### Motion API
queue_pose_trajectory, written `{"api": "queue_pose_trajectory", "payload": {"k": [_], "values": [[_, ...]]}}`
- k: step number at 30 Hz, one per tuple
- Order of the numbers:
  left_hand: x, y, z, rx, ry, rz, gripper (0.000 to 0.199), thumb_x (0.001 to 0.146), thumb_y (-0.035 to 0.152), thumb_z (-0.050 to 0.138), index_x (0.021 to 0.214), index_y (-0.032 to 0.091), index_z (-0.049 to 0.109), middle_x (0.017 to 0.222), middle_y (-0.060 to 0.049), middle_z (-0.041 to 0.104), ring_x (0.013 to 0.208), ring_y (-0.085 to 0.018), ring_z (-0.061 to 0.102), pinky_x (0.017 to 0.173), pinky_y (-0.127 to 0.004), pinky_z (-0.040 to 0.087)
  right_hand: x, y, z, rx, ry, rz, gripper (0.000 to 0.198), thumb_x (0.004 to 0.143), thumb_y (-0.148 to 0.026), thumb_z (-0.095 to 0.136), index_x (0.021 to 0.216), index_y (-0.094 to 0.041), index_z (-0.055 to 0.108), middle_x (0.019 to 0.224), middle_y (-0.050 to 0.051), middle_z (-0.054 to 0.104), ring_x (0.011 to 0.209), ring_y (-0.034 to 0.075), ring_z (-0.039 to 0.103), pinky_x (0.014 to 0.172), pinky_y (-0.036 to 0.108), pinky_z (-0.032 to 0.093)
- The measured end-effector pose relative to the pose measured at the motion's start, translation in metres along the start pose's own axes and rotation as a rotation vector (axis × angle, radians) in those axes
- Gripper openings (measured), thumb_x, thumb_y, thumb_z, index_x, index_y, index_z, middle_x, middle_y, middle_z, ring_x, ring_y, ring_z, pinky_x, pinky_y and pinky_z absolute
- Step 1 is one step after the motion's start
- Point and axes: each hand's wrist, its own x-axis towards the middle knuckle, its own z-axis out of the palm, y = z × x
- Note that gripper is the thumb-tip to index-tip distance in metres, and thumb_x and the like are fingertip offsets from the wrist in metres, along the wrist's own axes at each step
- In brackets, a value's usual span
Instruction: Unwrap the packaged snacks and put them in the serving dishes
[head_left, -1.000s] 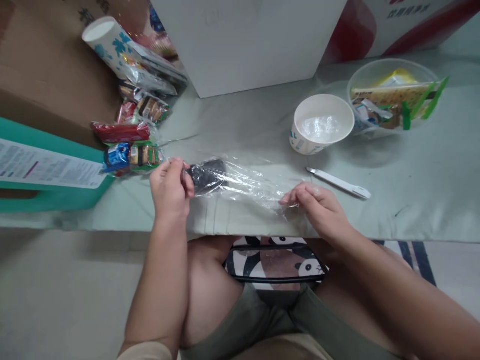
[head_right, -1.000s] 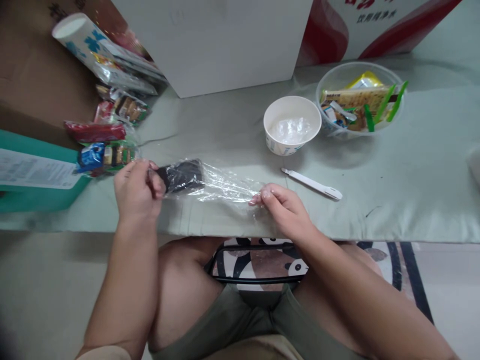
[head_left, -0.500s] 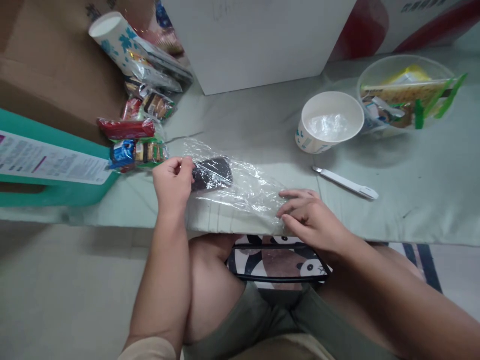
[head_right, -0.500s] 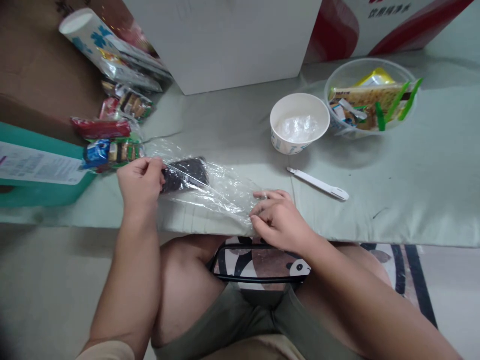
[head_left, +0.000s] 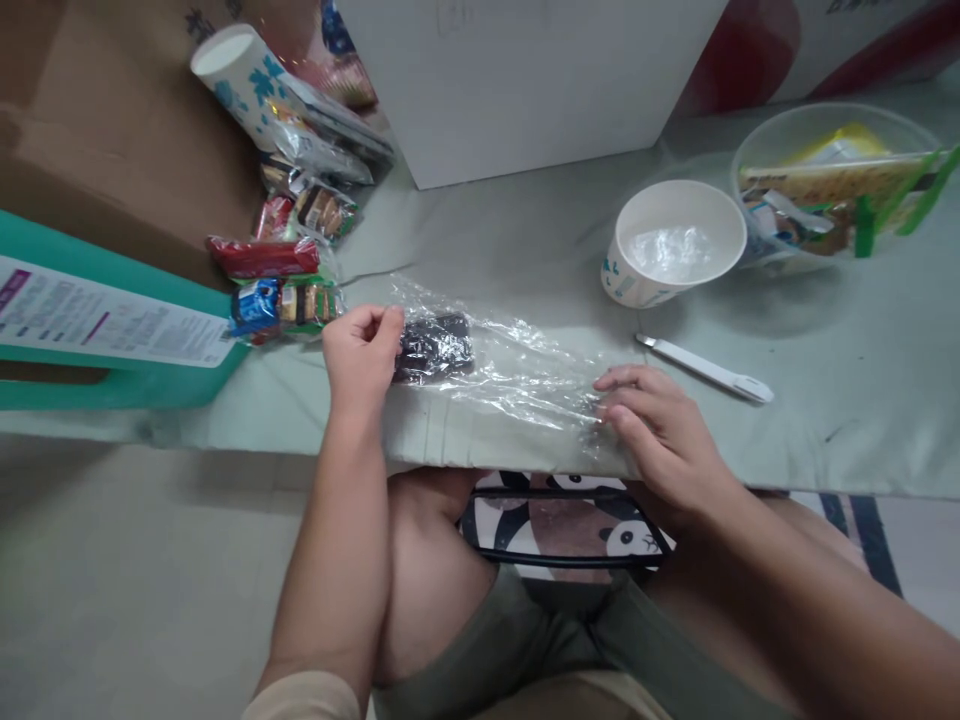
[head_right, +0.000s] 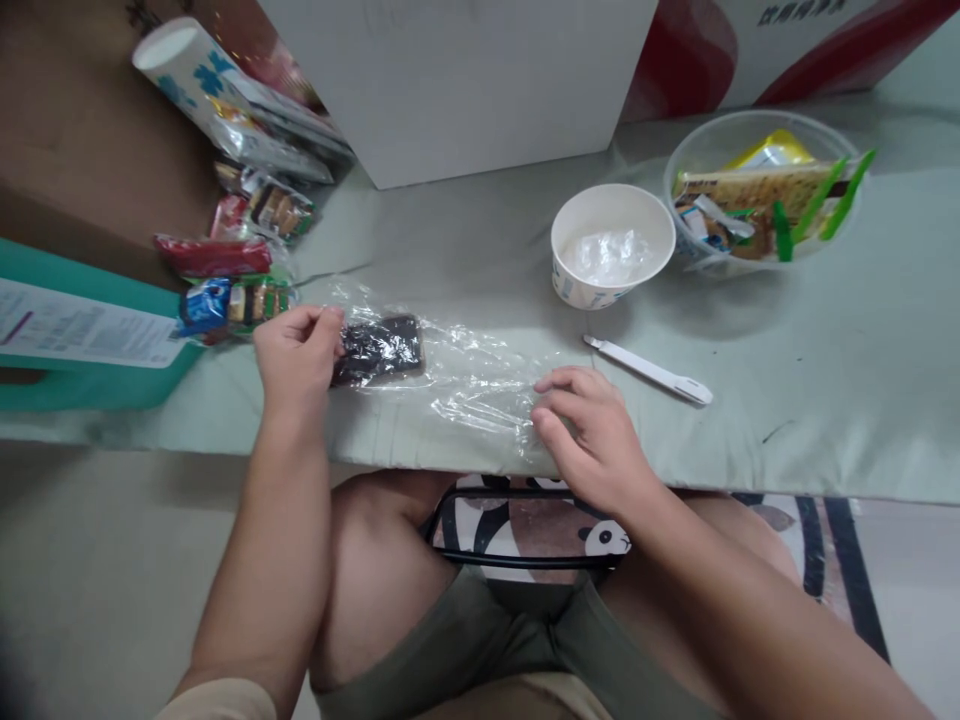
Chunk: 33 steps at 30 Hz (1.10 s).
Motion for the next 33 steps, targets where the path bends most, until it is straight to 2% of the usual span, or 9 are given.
{"api": "queue_pose_trajectory", "payload": {"k": [4,10,14,18,21,27,30,33], "values": [[-0.003,-0.003,-0.001,-0.09,-0.063,-0.012,0.027,0.083,0.027,0.067,0.059,0.02,0.057,0.043,0.006,0.046,0.036,-0.007,0.035,0.038,-0.023,0.024,-0.002,-0.006,-0.003,0.073,0.026,-0.03,0.044,0.099,-0.027,0.05,0.057,-0.022,0.063,0.083,0.005,0.069,0.086,0.019,0.068,0.075,0.033,0.051],[-0.007,0.002,0.0,0.048,-0.081,-0.029,0.034,0.087,0.03,0.065,0.056,0.02,0.056,0.041,0.005,0.048,0.035,-0.008,0.038,0.038,-0.024,0.026,0.007,0.004,-0.004,-0.04,0.017,0.051,0.046,0.097,-0.029,0.053,0.051,-0.021,0.055,0.072,0.004,0.068,0.071,0.018,0.064,0.069,0.035,0.049],[-0.007,0.006,0.003,0.149,-0.076,-0.046,0.035,0.086,0.028,0.066,0.054,0.02,0.057,0.042,0.004,0.049,0.04,-0.009,0.039,0.044,-0.025,0.031,0.013,0.016,-0.009,-0.16,0.052,0.077,0.044,0.093,-0.032,0.054,0.05,-0.022,0.056,0.073,0.005,0.071,0.073,0.02,0.066,0.072,0.037,0.048],[-0.008,0.007,0.005,0.221,-0.071,-0.028,0.036,0.086,0.029,0.066,0.053,0.02,0.056,0.044,0.004,0.049,0.045,-0.01,0.04,0.049,-0.027,0.031,0.013,0.02,-0.01,-0.229,0.029,0.079,0.045,0.091,-0.032,0.054,0.047,-0.021,0.052,0.072,0.006,0.071,0.071,0.02,0.064,0.071,0.037,0.046],[-0.008,0.006,0.005,0.231,-0.069,-0.003,0.035,0.086,0.031,0.065,0.054,0.02,0.056,0.046,0.004,0.048,0.047,-0.01,0.04,0.051,-0.027,0.031,0.014,0.02,-0.007,-0.265,0.053,0.099,0.043,0.091,-0.035,0.054,0.05,-0.021,0.051,0.071,0.005,0.07,0.069,0.019,0.062,0.07,0.035,0.045],[-0.008,0.005,0.006,0.206,-0.044,-0.012,0.035,0.087,0.035,0.064,0.056,0.02,0.057,0.046,0.004,0.05,0.047,-0.011,0.042,0.051,-0.028,0.032,0.024,0.022,-0.006,-0.386,0.147,0.148,0.045,0.095,-0.043,0.048,0.056,-0.022,0.042,0.061,0.004,0.054,0.063,0.017,0.052,0.062,0.032,0.035],[-0.008,0.005,0.006,0.223,-0.037,-0.002,0.038,0.088,0.037,0.064,0.055,0.021,0.055,0.046,0.004,0.049,0.047,-0.011,0.041,0.052,-0.028,0.032,0.03,0.025,-0.005,-0.455,0.169,0.156,0.047,0.096,-0.044,0.047,0.055,-0.023,0.04,0.061,0.004,0.054,0.062,0.017,0.051,0.059,0.032,0.031],[-0.01,0.005,0.009,0.242,-0.042,0.019,0.037,0.087,0.038,0.065,0.055,0.021,0.055,0.048,0.003,0.05,0.05,-0.012,0.042,0.053,-0.028,0.032,0.033,0.028,-0.003,-0.532,0.188,0.154,0.046,0.095,-0.043,0.049,0.055,-0.022,0.045,0.065,0.006,0.059,0.063,0.017,0.052,0.057,0.032,0.028]]}}
